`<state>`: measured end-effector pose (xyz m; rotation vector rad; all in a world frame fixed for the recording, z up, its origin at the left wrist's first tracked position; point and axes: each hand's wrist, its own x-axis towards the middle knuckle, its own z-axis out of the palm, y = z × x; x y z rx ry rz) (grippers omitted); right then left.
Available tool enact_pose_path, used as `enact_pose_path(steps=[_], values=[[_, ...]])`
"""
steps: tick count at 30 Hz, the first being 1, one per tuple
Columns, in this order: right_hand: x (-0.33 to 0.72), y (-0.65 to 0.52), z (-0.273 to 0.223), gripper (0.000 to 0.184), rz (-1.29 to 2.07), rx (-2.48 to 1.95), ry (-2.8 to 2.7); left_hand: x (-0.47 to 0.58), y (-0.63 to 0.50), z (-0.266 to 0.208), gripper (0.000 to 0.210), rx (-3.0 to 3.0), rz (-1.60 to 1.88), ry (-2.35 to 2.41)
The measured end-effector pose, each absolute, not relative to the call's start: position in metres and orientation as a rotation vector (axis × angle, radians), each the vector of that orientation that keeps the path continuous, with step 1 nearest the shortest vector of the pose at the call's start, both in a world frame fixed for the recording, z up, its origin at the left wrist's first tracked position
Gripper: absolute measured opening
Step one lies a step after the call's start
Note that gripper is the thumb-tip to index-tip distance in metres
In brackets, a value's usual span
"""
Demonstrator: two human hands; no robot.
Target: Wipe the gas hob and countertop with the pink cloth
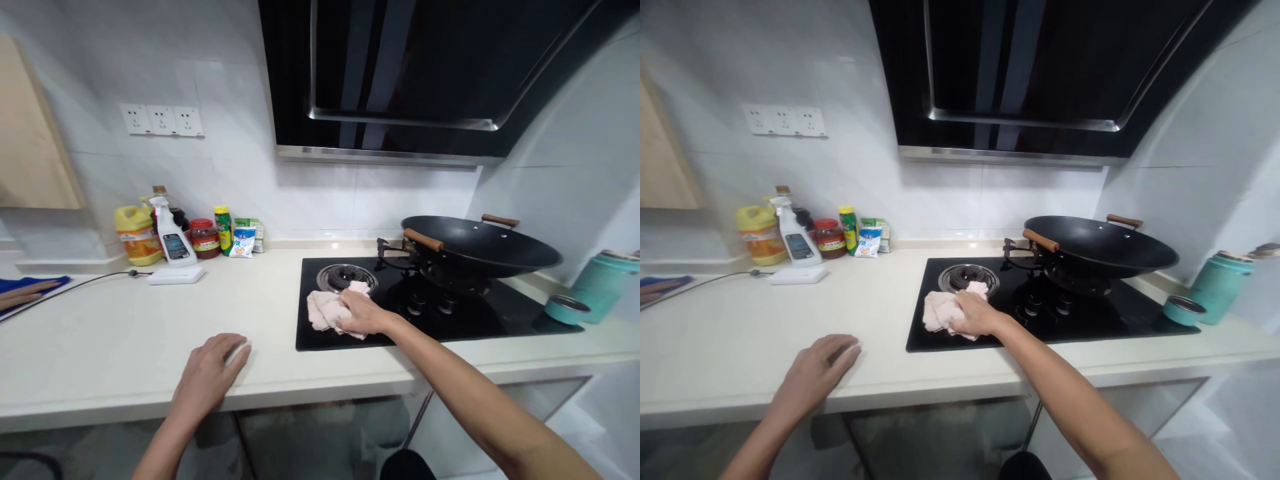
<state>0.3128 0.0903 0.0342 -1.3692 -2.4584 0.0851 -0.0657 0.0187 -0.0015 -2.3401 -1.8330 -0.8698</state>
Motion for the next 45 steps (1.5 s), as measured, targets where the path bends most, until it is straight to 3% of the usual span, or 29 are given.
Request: enact_pose_path(steps=[5,12,35,39,45], values=[[0.354,0.075,0.023,0.072,-0.002,-1.483,-2.313,-0.064,0.016,0.000,0.040,-2.356,-0.864,-1.813],[0.367,0.078,0.025,0.087,0.174,-2.094,-2.074,-0.063,0.014,0.001,0.039,-2.354,-0.880,-1.803],[0.252,0.004,0.004,0.026,-0.178,-1.383,-2.116,-0.063,0.017,0.003,0.043,-2.347,-0.793,-1.798],[0.245,-0.008,0.004,0.026,-0.064,-1.293,-2.092,-0.062,0.017,0.004,0.042,-2.338,-0.807,-1.810],[0.260,-0.003,0.024,0.037,0.454,-1.258,-1.933,-0.064,0.017,0.001,0.040,-2.346,-0.821,-1.798]])
